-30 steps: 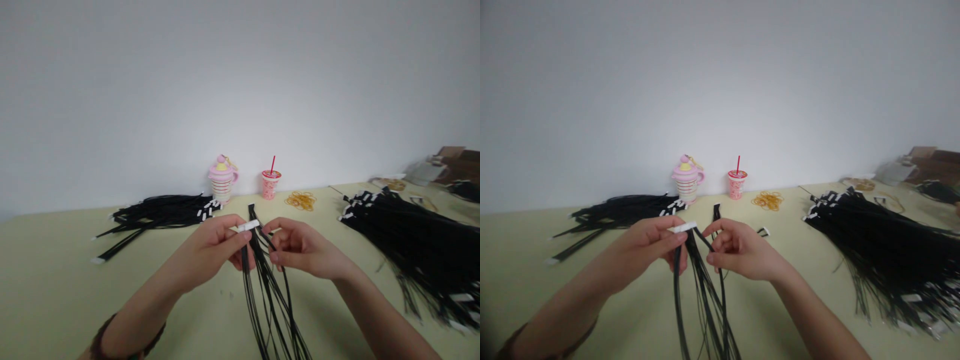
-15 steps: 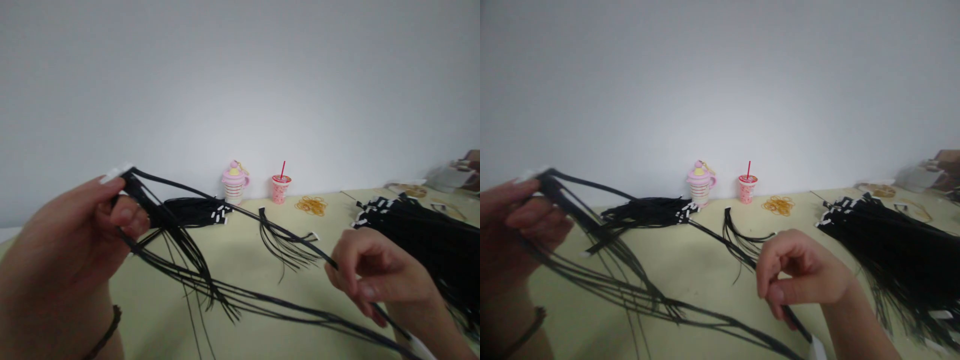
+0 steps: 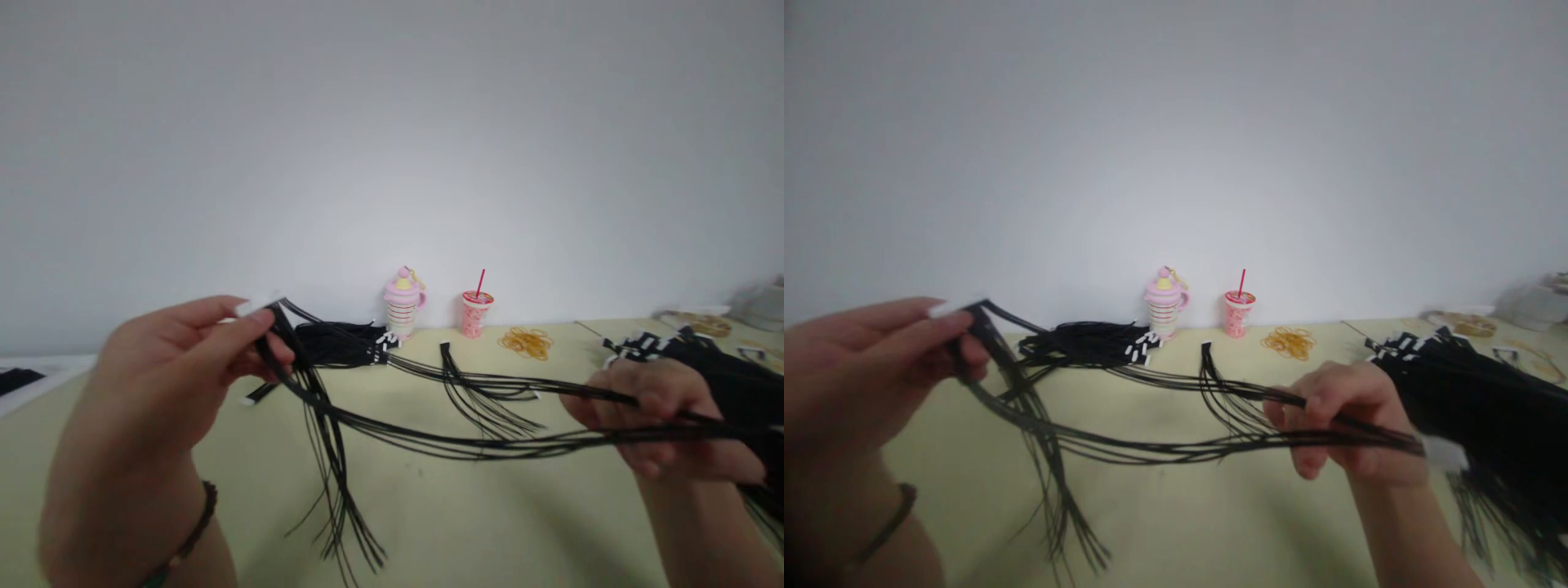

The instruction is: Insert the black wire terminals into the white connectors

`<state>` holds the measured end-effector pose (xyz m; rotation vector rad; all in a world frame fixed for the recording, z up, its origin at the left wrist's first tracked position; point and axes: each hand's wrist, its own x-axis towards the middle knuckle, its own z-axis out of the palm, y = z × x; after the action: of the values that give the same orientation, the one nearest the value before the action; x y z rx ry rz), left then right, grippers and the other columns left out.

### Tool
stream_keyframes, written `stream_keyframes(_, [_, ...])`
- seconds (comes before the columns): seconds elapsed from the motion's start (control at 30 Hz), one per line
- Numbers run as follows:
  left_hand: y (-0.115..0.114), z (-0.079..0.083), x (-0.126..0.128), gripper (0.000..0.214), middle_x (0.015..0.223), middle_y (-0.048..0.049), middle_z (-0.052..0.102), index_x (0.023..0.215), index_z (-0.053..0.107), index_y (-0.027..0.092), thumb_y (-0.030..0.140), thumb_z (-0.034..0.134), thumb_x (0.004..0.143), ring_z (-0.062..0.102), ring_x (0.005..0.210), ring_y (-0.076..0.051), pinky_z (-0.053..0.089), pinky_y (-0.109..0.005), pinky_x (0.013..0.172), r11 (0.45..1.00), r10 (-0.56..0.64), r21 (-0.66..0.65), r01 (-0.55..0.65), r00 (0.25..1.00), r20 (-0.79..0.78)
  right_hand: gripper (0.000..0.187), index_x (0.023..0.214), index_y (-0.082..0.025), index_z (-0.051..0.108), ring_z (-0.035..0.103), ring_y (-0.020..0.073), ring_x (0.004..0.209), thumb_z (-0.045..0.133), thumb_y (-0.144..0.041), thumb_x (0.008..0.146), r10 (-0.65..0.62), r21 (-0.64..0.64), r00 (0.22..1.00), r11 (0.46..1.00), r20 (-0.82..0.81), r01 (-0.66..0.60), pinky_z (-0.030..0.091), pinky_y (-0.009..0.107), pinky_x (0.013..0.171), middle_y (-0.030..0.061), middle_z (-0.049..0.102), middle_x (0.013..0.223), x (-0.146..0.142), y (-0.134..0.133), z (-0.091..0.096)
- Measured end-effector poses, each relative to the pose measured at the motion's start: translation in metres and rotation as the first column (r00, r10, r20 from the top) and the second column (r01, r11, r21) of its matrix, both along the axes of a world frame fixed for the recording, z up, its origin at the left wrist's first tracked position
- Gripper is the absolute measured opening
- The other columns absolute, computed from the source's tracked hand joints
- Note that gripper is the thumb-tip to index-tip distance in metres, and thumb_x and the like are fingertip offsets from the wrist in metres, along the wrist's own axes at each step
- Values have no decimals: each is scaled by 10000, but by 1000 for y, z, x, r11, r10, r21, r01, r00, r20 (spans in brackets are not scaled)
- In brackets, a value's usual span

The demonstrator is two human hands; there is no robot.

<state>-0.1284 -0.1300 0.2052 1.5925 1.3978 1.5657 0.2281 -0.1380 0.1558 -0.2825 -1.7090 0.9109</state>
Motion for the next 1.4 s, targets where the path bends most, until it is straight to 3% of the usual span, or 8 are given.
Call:
stream_keyframes(0.1, [6,-1,-9,163,537,11,572,634,606,145,279,609,728,506,502,-95,410,-198,489,980,-175,-108,165,981,-88,162,696,-326,681,426,105,404,598,-434,784,-65,84,996,994,-55,69,399,284,484,-6,408,431,-14,-4,13])
stream_keyframes(0.23, [11,-10,-26,231,564,7,562,668,600,143,336,564,789,482,504,-84,381,-188,483,932,-313,-224,284,944,-105,200,651,-244,665,501,151,551,614,-384,786,-74,-8,997,997,-35,74,380,276,461,51,498,576,-49,7,23])
stream_keyframes(0.37, [11,-18,-31,260,593,1,546,678,570,150,357,516,826,487,556,-102,399,-209,531,900,-394,-264,348,907,-148,220,777,-197,667,448,94,483,538,-354,861,125,-180,983,979,134,-99,323,233,435,19,530,606,-121,37,17])
stream_keyframes(0.53, [23,-31,-35,248,651,-16,529,737,584,164,337,440,839,471,602,-125,411,-235,557,845,-490,-271,462,871,-43,188,750,-181,656,512,138,882,548,-298,850,15,135,973,990,229,-47,412,286,798,49,538,915,-209,70,2])
stream_keyframes(0.7, [36,-41,-38,433,741,-48,546,789,569,165,530,341,834,504,650,-156,445,-277,578,774,-556,-242,585,811,183,247,747,-184,610,494,178,1064,506,-370,871,152,-45,982,988,110,-148,371,328,938,57,581,959,-233,86,-16])
stream_keyframes(0.9, [39,-43,-20,302,602,25,458,723,529,163,431,473,850,436,576,-104,352,-212,532,914,-394,-206,349,883,-256,259,743,-155,582,560,123,629,589,-405,811,306,-439,948,842,-91,-314,447,270,653,6,569,675,-228,91,-26])
stream_keyframes(1.2, [35,-40,-17,282,579,25,502,709,488,180,318,335,902,486,551,-119,370,-226,519,938,-317,-238,251,900,-299,277,741,-147,551,549,120,700,596,-411,810,431,-549,899,736,-71,-396,417,274,690,12,560,734,-220,91,-26])
stream_keyframes(1.4, [39,-43,-15,232,582,16,485,730,397,202,326,319,909,475,526,-145,291,-246,502,989,56,-52,-141,663,-747,288,724,-136,552,471,61,587,611,-410,789,409,-618,910,698,-73,-363,332,188,536,-14,518,688,-226,91,-29])
